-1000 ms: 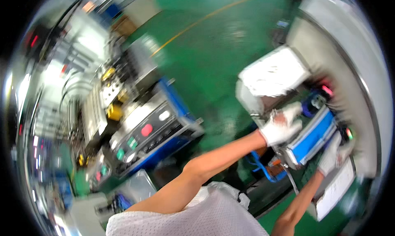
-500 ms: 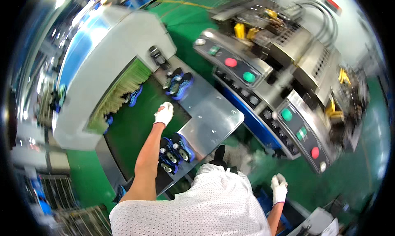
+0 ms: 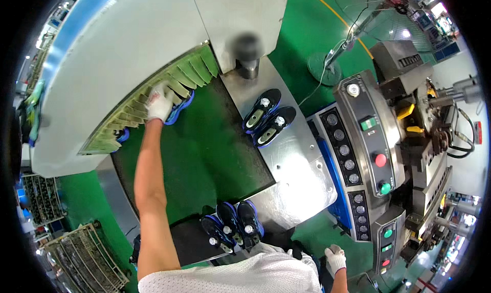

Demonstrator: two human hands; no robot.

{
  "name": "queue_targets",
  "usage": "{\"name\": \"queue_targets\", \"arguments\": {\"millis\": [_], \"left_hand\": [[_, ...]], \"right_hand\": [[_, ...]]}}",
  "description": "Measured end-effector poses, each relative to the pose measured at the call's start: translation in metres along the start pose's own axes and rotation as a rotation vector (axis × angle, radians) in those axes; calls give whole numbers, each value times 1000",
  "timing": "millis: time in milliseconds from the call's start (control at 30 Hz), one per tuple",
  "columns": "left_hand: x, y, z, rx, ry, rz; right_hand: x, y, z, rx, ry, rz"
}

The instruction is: The person repeatedly picks up blue and black athletic shoes from a metal table and places them into a shoe assembly machine. They operate the machine to process the shoes, then remove them and place them back on the table. The cycle of picking, inserting, operating, and removing is repeated continuously throughout the clip.

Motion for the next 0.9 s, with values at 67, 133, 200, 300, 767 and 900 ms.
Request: {"name": "queue_targets", "arguments": {"millis": [67,133,200,300,767,900], "left_hand": [[-18,-7,30,-2,110,191],[-12,-38,26,-181,39,236],[27,-73,39,-474,-144,89],[70,-84,38,-509,-285,-86],[282,29,-263,490,86,429],[303,64,-363,1401,226,486]], "right_hand": [[50,20,73,118,-7,33],[69,21,97,51,-55,124],[69,22,107,-109,-11,164],[56,23,107,-122,136,137],[123,30,274,-142,627,339],[152,27,288,-740,541,1276]]}}
Point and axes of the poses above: each hand's wrist, its own x-axis away from the middle knuckle, its own y-axis out of the back of the hand, z = x × y, the point moved 4 cm from there along -x, towards the middle knuckle, and after that the axes turned 12 degrees about -y, right-handed, at the moved point
